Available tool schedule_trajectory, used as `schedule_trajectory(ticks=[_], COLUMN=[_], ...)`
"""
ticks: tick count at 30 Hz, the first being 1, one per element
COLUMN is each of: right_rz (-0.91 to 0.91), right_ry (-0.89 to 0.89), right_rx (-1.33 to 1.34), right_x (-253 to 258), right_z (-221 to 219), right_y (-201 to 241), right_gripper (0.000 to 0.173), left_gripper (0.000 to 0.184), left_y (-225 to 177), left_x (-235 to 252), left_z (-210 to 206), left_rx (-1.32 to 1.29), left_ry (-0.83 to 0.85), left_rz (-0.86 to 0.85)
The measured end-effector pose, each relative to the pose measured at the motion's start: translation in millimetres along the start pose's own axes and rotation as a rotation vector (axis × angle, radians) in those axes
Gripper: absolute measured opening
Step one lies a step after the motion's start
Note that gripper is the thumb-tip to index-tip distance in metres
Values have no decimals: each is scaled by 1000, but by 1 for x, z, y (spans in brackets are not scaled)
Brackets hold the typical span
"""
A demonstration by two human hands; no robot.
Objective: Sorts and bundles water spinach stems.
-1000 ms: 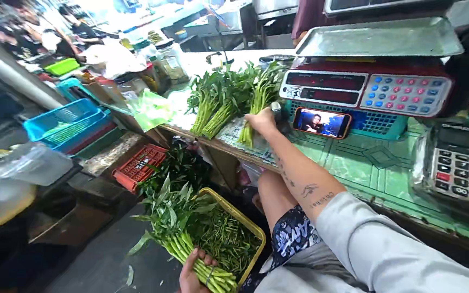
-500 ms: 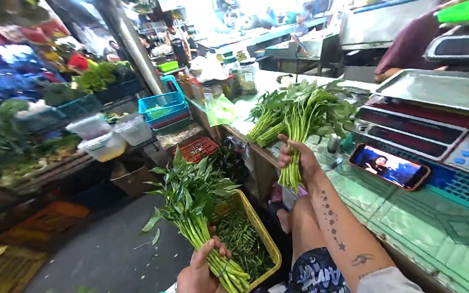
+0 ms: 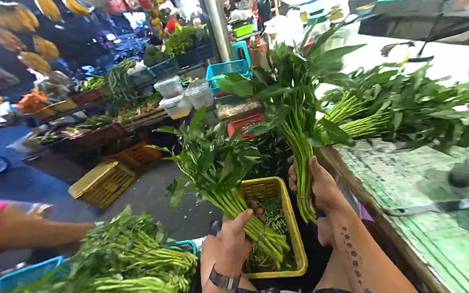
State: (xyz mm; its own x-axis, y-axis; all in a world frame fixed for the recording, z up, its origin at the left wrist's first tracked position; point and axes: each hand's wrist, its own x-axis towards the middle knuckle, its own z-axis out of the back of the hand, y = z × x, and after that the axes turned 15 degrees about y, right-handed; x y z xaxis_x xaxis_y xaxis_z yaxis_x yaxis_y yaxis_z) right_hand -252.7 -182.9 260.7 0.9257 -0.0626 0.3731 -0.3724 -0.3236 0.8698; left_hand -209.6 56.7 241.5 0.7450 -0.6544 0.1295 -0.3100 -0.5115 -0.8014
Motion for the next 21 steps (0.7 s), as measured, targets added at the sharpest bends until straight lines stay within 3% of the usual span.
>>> schedule_trajectory(ticks=[4,9,13,16,19,21], right_rz=[-45,-113,-161,-249,-303,-332], right_ry=[-69,-109,-113,-79,-32,-2], right_rx=[-50,-203,-336,-347,-362,-333], right_x=[1,-11,-15,-12,-12,-12], right_z=[1,9,12,14,15,16], right_y=[-26,-36,-33,-31,-29,-28], right_gripper=[48,28,28,33,28,27], left_gripper=[40,40,52,36,51,48], left_y=[8,21,37,45,44,42], left_x=[39,77,87,87,88,86], left_z=[-5,-20,-33,-30,-25,-23], left_rx=[110,170,192,294,262,227], left_ry=[-32,-9,15,33,33,3], left_rz=[-74,-43,-10,-10,11,44])
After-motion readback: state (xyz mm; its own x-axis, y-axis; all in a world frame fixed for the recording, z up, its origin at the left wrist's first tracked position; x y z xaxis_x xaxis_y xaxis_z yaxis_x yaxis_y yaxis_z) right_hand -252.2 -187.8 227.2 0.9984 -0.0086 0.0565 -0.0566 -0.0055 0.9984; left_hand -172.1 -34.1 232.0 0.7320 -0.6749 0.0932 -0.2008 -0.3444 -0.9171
